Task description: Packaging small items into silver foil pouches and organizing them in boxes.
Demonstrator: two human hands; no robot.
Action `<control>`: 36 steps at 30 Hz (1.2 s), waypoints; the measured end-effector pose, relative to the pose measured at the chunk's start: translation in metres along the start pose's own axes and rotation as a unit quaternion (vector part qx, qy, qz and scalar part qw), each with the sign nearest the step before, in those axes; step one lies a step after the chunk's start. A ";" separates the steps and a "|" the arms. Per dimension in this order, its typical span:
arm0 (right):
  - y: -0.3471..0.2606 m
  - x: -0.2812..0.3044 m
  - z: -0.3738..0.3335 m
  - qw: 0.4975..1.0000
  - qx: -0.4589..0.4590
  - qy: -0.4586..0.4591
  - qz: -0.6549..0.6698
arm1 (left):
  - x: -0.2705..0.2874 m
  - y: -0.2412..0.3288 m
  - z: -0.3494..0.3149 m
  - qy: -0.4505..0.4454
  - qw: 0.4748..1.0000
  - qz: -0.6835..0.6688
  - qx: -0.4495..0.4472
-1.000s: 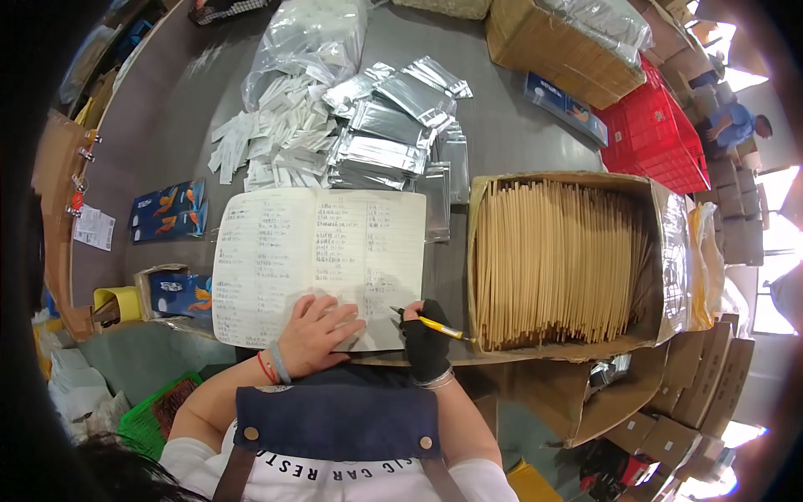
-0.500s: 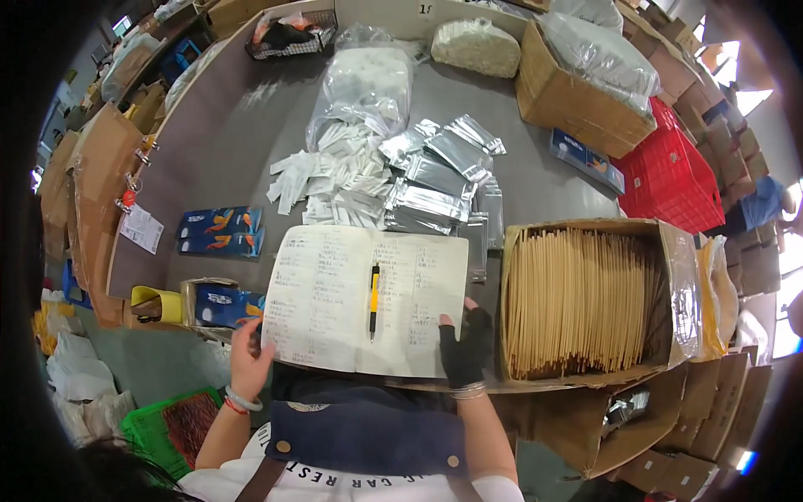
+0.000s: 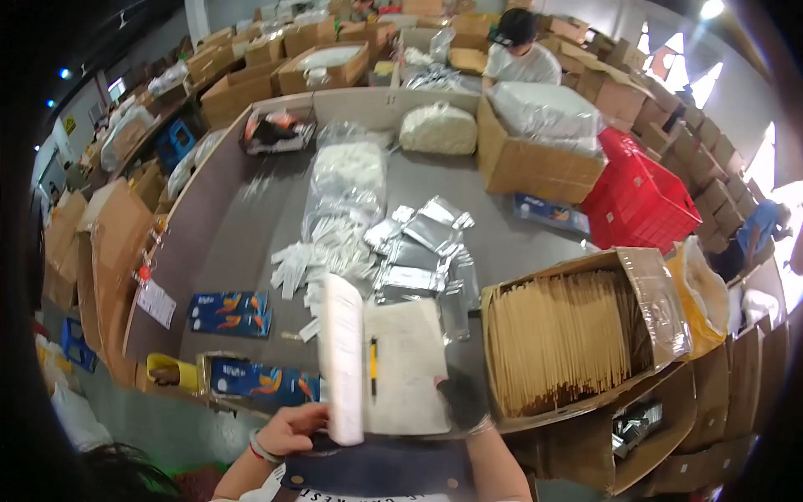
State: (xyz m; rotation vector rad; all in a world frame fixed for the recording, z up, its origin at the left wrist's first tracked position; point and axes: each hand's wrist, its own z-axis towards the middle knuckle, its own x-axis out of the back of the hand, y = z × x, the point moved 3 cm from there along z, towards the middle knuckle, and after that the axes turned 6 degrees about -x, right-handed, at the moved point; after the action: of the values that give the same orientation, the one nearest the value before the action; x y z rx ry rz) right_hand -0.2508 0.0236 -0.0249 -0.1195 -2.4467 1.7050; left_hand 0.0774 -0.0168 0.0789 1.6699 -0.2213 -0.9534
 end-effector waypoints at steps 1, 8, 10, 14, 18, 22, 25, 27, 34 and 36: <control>-0.034 -0.011 -0.010 0.998 0.046 0.016 -0.039 | 0.001 -0.006 0.011 -0.069 0.997 0.036 -0.019; -0.049 -0.014 -0.009 0.988 0.147 -0.009 0.039 | -0.003 -0.032 0.086 0.151 0.977 0.109 0.102; -0.043 -0.009 -0.007 0.921 -0.014 -0.118 0.370 | 0.000 -0.039 0.098 0.152 0.984 0.020 0.092; -0.077 0.001 -0.018 0.903 -0.059 -0.215 0.366 | -0.008 -0.020 0.125 0.212 0.977 -0.017 -0.023; -0.103 0.026 0.015 0.986 -0.034 -0.117 0.117 | -0.014 -0.011 0.157 0.184 0.982 0.006 -0.034; -0.179 0.079 0.095 0.974 0.180 0.140 -0.001 | -0.024 0.019 0.160 0.179 0.980 -0.026 -0.087; -0.257 0.148 0.168 0.875 0.291 0.318 -0.220 | 0.000 0.009 0.141 0.175 0.979 0.093 -0.038; -0.308 0.180 0.217 0.783 0.328 0.447 -0.283 | 0.021 0.000 0.121 0.207 0.973 0.102 -0.020; -0.378 0.217 0.333 0.744 0.226 0.525 -0.347 | 0.078 -0.027 0.049 0.346 0.935 0.061 0.041; -0.368 0.216 0.357 0.749 0.206 0.523 -0.351 | 0.082 -0.039 0.046 0.349 0.933 0.088 0.012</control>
State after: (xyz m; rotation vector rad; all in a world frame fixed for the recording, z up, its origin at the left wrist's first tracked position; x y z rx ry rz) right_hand -0.5167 -0.4014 0.2166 -0.0563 -1.0441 1.2193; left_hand 0.0868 -0.0854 0.0051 1.8698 0.1010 -0.1851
